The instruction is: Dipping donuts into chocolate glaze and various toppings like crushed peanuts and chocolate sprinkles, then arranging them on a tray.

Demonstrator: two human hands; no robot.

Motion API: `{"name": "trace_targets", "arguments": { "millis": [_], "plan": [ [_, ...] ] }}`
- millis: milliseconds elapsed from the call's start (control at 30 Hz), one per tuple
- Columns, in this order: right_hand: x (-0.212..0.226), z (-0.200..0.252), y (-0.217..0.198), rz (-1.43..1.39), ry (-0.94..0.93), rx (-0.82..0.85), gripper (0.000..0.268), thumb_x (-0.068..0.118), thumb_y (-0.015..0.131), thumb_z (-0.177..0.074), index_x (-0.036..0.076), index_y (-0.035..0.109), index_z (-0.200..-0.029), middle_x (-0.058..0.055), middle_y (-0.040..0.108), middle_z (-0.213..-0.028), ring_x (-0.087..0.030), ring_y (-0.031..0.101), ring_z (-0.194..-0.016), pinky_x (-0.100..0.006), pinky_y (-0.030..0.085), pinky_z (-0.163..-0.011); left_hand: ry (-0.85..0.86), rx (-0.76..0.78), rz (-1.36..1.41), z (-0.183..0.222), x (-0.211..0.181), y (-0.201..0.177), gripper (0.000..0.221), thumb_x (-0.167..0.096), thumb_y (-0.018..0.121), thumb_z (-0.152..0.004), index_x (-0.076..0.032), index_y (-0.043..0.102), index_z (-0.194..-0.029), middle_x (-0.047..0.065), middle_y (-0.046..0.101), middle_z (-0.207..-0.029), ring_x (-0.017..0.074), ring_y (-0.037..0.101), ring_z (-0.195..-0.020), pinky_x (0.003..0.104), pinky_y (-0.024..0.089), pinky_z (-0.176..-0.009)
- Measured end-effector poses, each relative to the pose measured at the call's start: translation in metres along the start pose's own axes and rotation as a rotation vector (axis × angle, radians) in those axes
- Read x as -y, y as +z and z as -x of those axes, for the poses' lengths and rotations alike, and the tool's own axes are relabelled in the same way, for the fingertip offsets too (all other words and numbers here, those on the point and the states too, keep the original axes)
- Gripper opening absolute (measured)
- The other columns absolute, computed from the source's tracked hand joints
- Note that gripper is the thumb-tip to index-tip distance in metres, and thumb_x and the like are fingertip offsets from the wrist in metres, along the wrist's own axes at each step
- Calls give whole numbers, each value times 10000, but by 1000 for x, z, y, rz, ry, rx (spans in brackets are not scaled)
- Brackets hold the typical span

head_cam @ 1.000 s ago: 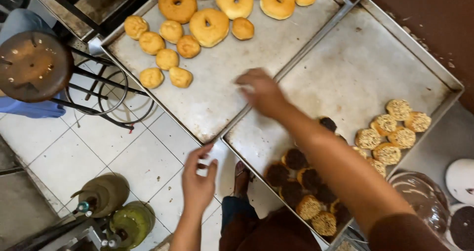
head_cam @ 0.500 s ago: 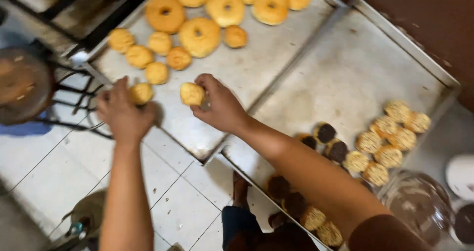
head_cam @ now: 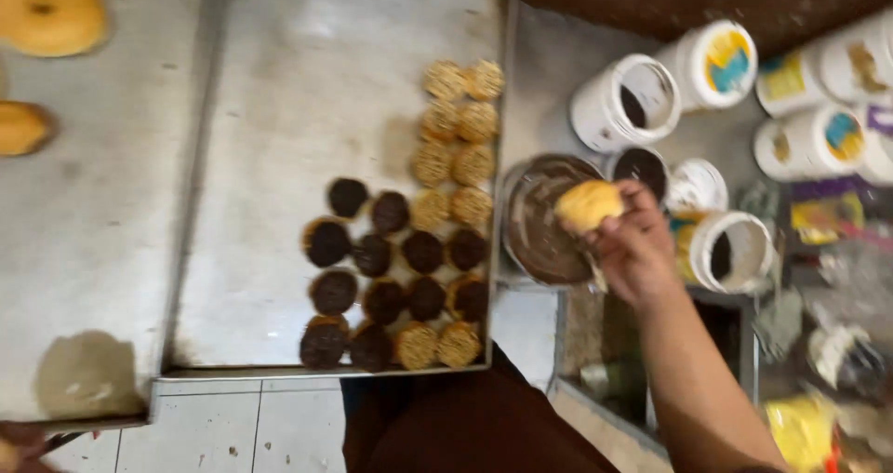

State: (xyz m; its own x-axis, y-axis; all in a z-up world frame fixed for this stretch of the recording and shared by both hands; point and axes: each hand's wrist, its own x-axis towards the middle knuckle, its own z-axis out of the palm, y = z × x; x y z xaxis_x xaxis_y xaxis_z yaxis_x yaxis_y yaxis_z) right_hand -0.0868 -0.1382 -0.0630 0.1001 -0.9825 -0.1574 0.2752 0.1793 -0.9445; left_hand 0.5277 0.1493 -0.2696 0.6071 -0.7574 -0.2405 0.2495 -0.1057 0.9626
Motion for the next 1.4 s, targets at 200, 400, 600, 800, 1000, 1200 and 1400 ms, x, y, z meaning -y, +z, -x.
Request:
{"name": "trace_targets", "arguments": {
  "millis": [200, 400, 600, 800, 1000, 1200, 1400],
  "plan": [
    [16, 19, -55, 659, 52, -235, 379, 28, 655, -769, 143, 507, -1099, -49, 535, -1121, -168, 577, -943, -261, 489, -802, 110, 127, 793, 80, -40, 156, 330, -340, 554, -1018, -275, 614, -1336, -95, 513, -1361, 171, 492, -1155, 305, 418, -913],
    [-4, 14, -38, 1449, -53, 196, 402, 143, 686, -787, 102, 575, -1172, -100, 567, -1222, -256, 564, -1043, -376, 499, -895, 173, 397, 784, 111, -115, 299, 564, 87, 659, -781, -99, 573, -1307, 151, 676, -1139, 298, 677, -969, 411, 587, -893],
    [-45, 16, -56, 1658, -294, 431, 351, 123, 513, -896, 71, 507, -1243, -166, 496, -1291, -428, 422, -1202, -527, 454, -873, 98, 457, 596, 152, -128, 362, 607, -158, 740, -790, -45, 417, -1291, 157, 585, -1057, 204, 569, -831, 256, 511, -688],
    [-36, 18, -59, 1365, -143, 352, 326, 56, 564, -835, 47, 573, -1161, -144, 502, -1240, -362, 534, -1073, -445, 461, -854, -101, 467, 593, 179, -124, 378, 701, -277, 625, -796, 33, 354, -1363, 216, 496, -1105, 270, 542, -851, 293, 477, -693],
    [-20, 22, -55, 1212, -133, 100, 321, 161, 593, -870, 118, 552, -1186, -95, 513, -1227, -290, 526, -1097, -388, 453, -824, -229, 427, 510, 187, -114, 383, 774, -161, 607, -747, -33, 296, -1445, 273, 460, -1197, 289, 506, -963, 324, 491, -774],
    [-50, 6, -61, 1645, -296, 418, 286, 84, 485, -882, 94, 509, -1166, -136, 514, -1224, -352, 474, -1032, -462, 482, -692, -166, 418, 336, 193, -105, 399, 589, -142, 656, -690, -95, 476, -1248, 185, 459, -1213, 293, 486, -1025, 367, 485, -834],
    [-15, 21, -55, 1283, -333, 169, 283, 75, 570, -871, 57, 583, -1154, -142, 533, -1210, -338, 542, -1074, -424, 495, -783, -203, 523, 472, 200, -93, 405, 621, -130, 611, -719, -44, 432, -1307, 199, 403, -1342, 305, 431, -1162, 395, 409, -965]
  ]
}}
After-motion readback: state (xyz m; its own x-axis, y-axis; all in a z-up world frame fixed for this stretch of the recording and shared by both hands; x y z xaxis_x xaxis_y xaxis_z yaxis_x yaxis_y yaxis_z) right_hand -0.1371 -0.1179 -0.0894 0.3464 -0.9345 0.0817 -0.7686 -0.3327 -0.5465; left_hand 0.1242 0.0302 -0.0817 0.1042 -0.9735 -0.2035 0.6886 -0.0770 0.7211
